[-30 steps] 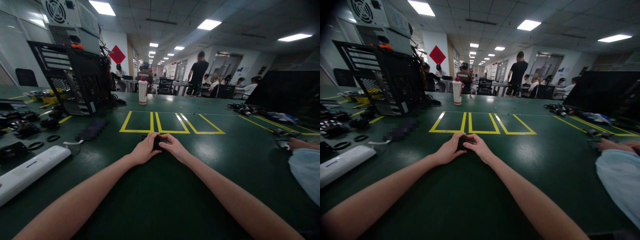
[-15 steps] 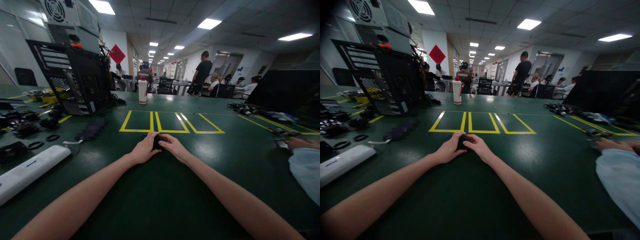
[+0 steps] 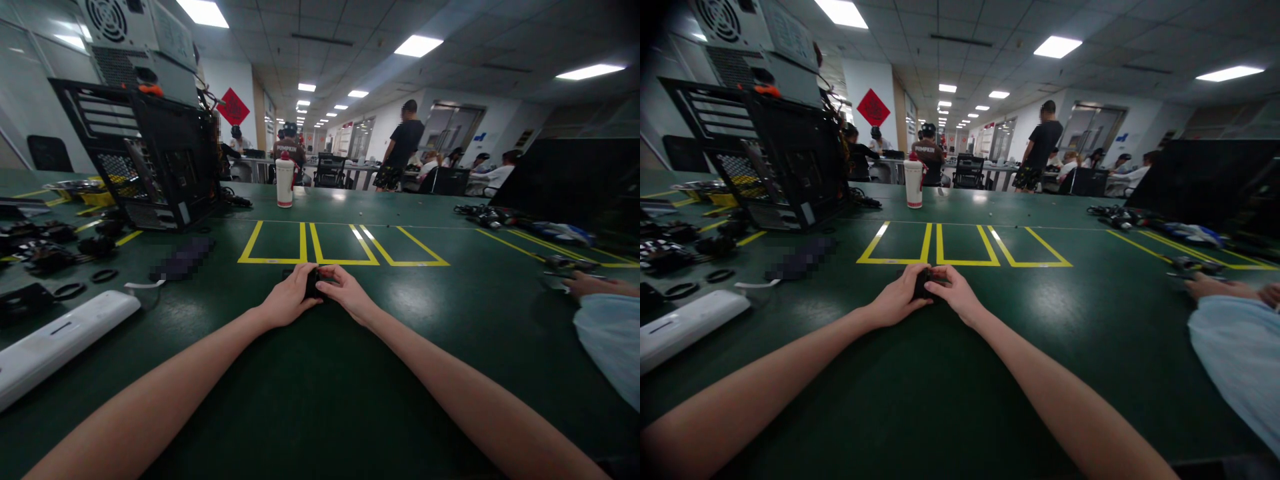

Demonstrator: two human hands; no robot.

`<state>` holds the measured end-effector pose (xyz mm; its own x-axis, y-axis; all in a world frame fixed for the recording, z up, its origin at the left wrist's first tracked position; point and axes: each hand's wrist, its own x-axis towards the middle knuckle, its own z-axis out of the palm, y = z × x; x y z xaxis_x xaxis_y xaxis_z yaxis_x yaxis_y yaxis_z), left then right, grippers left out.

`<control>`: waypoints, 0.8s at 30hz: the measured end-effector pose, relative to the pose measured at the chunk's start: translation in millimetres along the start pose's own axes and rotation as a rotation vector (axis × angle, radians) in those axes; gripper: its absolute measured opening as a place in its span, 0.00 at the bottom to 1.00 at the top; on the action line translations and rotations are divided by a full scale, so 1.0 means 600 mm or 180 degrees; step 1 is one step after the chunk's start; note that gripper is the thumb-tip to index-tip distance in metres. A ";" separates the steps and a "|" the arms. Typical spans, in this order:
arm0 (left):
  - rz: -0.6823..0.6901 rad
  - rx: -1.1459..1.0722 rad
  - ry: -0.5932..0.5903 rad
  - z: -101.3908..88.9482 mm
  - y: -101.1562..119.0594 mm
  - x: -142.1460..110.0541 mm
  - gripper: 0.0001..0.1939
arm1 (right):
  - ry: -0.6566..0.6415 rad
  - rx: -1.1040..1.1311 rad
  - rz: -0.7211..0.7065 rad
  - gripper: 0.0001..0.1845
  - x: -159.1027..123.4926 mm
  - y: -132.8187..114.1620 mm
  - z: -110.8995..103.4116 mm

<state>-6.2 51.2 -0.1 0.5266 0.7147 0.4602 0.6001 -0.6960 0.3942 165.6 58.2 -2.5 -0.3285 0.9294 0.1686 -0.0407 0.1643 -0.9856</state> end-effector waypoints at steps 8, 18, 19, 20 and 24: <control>-0.0010 -0.0005 0.0025 0.003 -0.003 -0.001 0.31 | -0.0181 0.0310 -0.0077 0.18 0.000 0.002 0.002; 0.0030 -0.0032 0.0014 0.001 -0.001 0.000 0.31 | 0.0049 0.0026 -0.0062 0.17 0.000 0.000 0.003; 0.0019 -0.0026 0.0011 0.001 -0.001 0.000 0.31 | 0.0041 0.0023 -0.0019 0.18 0.001 0.001 0.003; 0.0006 -0.0021 0.0014 0.001 -0.001 0.000 0.31 | 0.0015 0.0029 0.0031 0.19 0.002 0.002 0.002; -0.0037 -0.0035 -0.0008 0.002 -0.002 -0.001 0.31 | -0.0116 0.0166 0.0081 0.19 0.003 0.003 0.001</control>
<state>-6.6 51.6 -1.7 0.5212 0.7230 0.4535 0.5996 -0.6883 0.4082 164.5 59.7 -4.0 -0.3641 0.9202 0.1437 -0.0806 0.1226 -0.9892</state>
